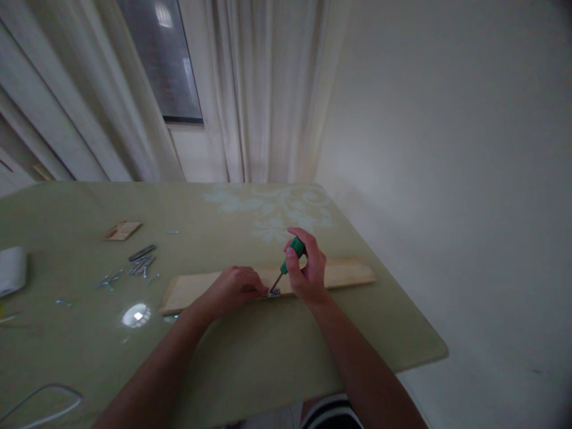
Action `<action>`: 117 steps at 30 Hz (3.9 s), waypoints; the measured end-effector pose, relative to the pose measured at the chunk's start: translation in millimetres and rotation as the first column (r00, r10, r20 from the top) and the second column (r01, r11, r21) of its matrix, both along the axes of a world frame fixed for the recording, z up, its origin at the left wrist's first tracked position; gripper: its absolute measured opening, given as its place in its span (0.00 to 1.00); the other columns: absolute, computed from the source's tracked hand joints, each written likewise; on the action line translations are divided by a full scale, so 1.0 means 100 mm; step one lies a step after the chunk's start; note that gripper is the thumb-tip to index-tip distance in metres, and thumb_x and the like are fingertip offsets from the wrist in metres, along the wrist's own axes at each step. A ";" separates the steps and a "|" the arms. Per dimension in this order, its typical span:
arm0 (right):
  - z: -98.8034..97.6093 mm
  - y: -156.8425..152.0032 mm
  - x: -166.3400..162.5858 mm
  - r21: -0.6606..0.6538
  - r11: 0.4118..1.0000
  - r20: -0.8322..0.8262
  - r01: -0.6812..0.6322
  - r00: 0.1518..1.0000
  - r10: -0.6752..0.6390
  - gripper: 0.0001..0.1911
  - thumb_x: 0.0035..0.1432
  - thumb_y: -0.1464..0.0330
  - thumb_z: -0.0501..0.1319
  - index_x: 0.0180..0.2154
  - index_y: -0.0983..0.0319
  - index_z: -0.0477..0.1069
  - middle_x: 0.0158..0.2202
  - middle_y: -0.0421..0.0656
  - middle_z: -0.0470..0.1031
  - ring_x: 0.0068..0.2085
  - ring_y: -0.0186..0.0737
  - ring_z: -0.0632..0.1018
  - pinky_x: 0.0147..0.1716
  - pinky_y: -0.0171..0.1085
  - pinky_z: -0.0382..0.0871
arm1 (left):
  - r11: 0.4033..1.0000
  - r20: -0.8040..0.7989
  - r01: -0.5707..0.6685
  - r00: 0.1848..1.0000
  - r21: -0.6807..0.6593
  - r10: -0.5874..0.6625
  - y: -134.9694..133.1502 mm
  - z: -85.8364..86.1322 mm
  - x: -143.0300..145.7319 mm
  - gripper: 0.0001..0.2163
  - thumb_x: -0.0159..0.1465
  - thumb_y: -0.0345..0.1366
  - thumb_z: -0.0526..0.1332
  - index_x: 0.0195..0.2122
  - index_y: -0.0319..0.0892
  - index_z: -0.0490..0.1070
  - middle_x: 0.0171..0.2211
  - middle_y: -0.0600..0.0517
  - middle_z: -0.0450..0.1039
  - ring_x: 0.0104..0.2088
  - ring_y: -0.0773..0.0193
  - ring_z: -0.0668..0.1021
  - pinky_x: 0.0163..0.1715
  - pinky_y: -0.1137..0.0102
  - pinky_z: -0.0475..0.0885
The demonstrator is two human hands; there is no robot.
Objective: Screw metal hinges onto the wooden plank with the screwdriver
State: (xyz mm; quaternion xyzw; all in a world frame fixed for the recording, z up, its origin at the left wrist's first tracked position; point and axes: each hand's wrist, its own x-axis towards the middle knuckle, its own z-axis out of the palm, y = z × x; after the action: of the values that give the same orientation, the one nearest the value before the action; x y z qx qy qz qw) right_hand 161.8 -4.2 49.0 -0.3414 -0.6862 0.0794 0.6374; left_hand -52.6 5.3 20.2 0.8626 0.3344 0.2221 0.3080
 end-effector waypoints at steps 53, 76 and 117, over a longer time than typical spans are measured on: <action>1.44 -0.14 -0.21 -0.049 0.951 0.968 0.306 0.251 -0.031 0.24 0.72 0.48 0.53 0.47 0.59 0.74 0.39 0.49 0.83 0.40 0.51 0.81 0.34 0.38 0.63 | 0.996 0.323 0.036 0.946 -0.083 -0.007 0.21 -0.31 0.06 0.13 0.61 0.48 0.72 0.32 0.43 0.80 0.48 0.45 0.81 0.49 0.55 0.81 0.55 0.62 0.72; 1.93 0.03 -0.47 -0.162 0.979 0.900 -0.124 -0.425 0.095 0.17 0.69 0.60 0.63 0.57 0.52 0.71 0.50 0.47 0.82 0.48 0.49 0.82 0.36 0.39 0.66 | 0.993 0.261 0.102 0.962 -0.063 -0.082 0.20 -0.28 0.07 0.15 0.66 0.50 0.65 0.37 0.44 0.84 0.41 0.48 0.84 0.41 0.59 0.82 0.44 0.68 0.75; 1.92 -0.02 -0.35 -0.191 0.978 0.899 0.083 -0.384 0.209 0.24 0.67 0.57 0.65 0.59 0.59 0.68 0.50 0.52 0.81 0.45 0.50 0.82 0.32 0.38 0.65 | 0.990 0.148 0.111 0.981 0.081 -0.122 0.08 -0.07 0.10 0.14 0.70 0.46 0.61 0.35 0.48 0.85 0.43 0.50 0.84 0.42 0.61 0.83 0.43 0.70 0.72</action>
State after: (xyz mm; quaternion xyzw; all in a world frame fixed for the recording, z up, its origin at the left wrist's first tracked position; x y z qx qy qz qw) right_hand 126.7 -6.3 241.2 -0.2699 -0.9175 -0.1430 -0.2547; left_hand -42.4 13.7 12.7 0.8718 0.2502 0.2811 0.3136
